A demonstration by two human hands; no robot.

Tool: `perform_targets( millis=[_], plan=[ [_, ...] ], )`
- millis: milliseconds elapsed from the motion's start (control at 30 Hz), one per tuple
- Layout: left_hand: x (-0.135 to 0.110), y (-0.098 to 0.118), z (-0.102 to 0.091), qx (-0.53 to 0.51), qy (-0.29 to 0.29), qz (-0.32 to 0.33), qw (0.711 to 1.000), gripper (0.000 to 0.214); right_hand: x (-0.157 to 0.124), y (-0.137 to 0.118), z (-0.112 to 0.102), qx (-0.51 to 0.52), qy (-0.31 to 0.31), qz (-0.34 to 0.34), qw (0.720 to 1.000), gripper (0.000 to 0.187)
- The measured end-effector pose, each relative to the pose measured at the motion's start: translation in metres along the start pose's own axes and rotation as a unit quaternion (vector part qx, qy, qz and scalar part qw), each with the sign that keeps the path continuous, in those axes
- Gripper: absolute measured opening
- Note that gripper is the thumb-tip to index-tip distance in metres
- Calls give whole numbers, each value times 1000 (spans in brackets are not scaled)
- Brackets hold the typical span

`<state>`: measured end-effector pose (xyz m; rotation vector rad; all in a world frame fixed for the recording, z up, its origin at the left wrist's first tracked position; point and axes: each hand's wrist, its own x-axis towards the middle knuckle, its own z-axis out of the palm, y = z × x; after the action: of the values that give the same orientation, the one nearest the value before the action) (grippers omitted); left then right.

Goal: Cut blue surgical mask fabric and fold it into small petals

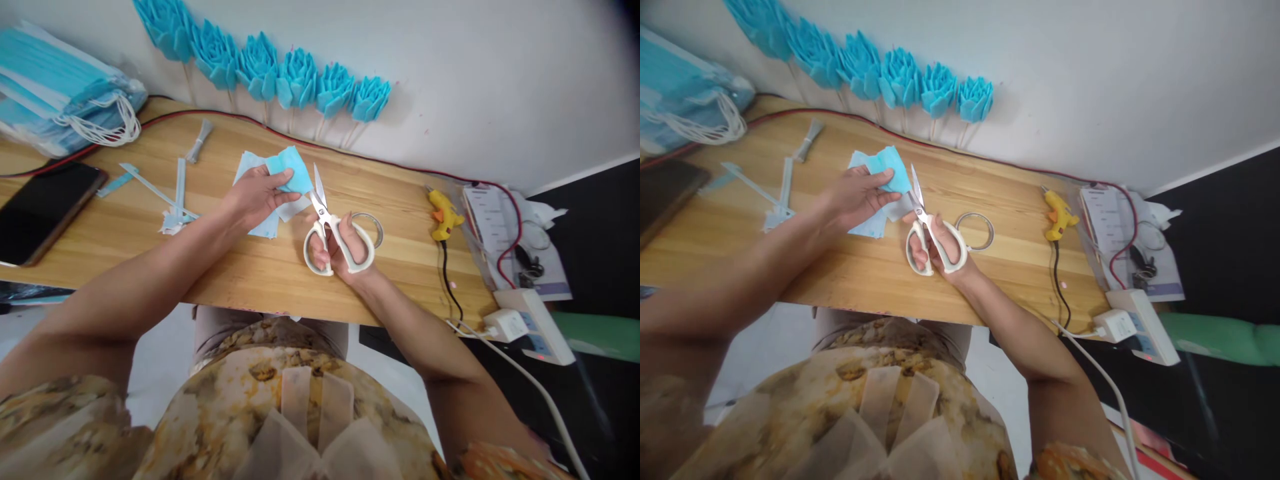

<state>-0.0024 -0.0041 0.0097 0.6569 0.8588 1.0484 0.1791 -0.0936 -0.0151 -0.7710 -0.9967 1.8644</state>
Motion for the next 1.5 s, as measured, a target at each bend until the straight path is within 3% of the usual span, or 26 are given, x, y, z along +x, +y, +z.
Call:
perform_targets(
  millis=[533,800,1033,1500],
  plan=[
    [2,2,-3,24,-44,16,999,13,-3,4,0,-23,67,2,997,68],
    [6,4,-8,36,-56,33,997,15,-3,4,-2,-19,54,0,998,61],
    [1,5,-3,14,-79,41,996,16,-4,-3,-1,11,1,25,1000,66],
    [0,0,0,19,-19,57,998,25,-3,-16,6,32,-7,93,995,71]
  ],
)
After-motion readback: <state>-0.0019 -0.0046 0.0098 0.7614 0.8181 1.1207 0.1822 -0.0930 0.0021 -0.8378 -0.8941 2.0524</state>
